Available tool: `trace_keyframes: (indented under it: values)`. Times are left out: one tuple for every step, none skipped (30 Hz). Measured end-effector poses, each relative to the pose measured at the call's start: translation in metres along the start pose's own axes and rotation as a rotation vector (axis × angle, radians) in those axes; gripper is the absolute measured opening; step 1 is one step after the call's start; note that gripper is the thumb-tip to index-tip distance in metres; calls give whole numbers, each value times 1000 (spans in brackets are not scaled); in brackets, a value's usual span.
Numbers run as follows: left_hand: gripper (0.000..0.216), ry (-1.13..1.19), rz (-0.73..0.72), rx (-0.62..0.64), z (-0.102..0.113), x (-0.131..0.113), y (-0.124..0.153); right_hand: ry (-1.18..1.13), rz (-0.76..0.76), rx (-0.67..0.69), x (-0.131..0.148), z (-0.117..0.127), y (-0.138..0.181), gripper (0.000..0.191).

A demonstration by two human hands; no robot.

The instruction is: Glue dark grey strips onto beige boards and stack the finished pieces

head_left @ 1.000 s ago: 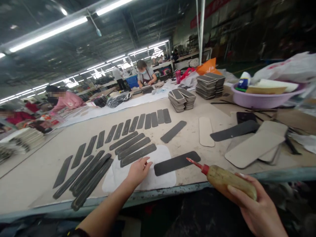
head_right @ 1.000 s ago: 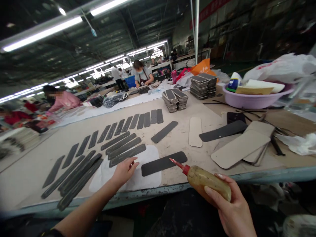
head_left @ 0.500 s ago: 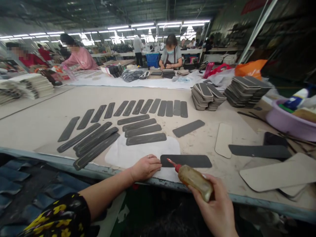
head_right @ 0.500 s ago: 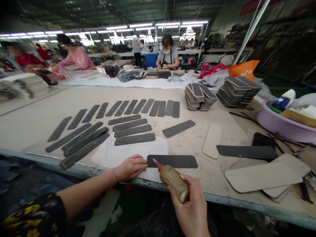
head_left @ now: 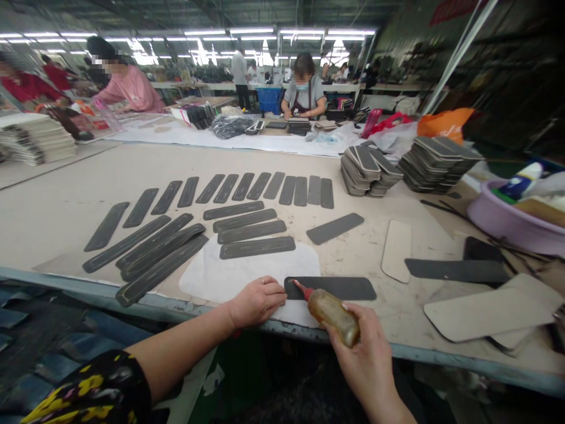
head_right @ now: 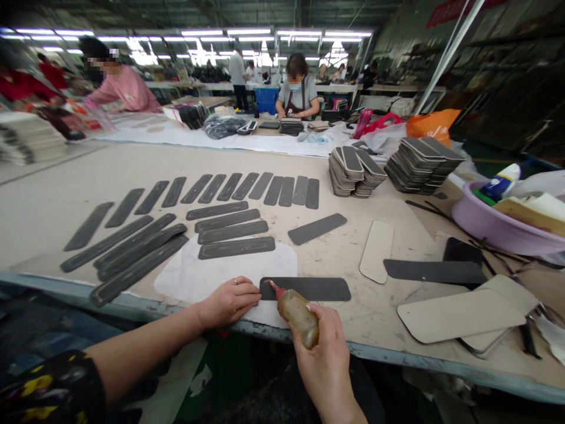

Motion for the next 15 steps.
trace_keyframes:
  values:
    - [26, -1, -4, -5, 0, 0, 0, 19, -14, -4, -2, 3, 1, 29]
    - [25, -1, -7, -8, -1, 1, 0, 41, -30, -9, -5, 6, 2, 29]
    - [25, 1, -9, -12, -1, 1, 1, 65, -47, -13, -8, 10, 3, 29]
    - [24, 2, -7, -17, -1, 1, 1, 90, -62, -17, -11, 15, 4, 30]
    - [24, 4, -3, -23, -1, 2, 1, 116, -75, -22, -15, 19, 5, 31]
    - [24, 5, 0, -30, -1, 2, 1, 145, -89, -30, -20, 24, 7, 33]
    - [24, 6, 1, -37, -1, 2, 1, 176, -103, -41, -24, 29, 8, 35]
    - [24, 7, 0, -43, -1, 2, 1, 206, -117, -53, -29, 34, 10, 37]
    - [24, 7, -2, -51, -1, 2, 1, 234, -132, -65, -34, 38, 11, 40]
    - [25, 6, -6, -55, -1, 1, 1, 260, -149, -81, -38, 43, 13, 42]
    - [25, 5, -11, -60, -1, 1, 1, 282, -168, -98, -42, 48, 15, 45]
    - [24, 4, -18, -66, -1, 0, 1, 299, -189, -117, -46, 52, 17, 48]
    - [24, 2, -22, -70, -1, 0, 0, 315, -212, -134, -50, 56, 18, 50]
    - [23, 1, -27, -76, 0, -1, 0, 331, -237, -149, -53, 61, 19, 52]
    - [23, 2, -30, -82, 0, -1, 0, 348, -261, -164, -57, 65, 21, 53]
Point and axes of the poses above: each hand's wrist, its own y-axis away from the middle knuckle, its own z-axis out of the back of the hand, x = y × z, the point moved 2 cm from there along -y, towards the middle knuckle, and after that the axes turned 14 degrees about z, right-handed, at the moved point
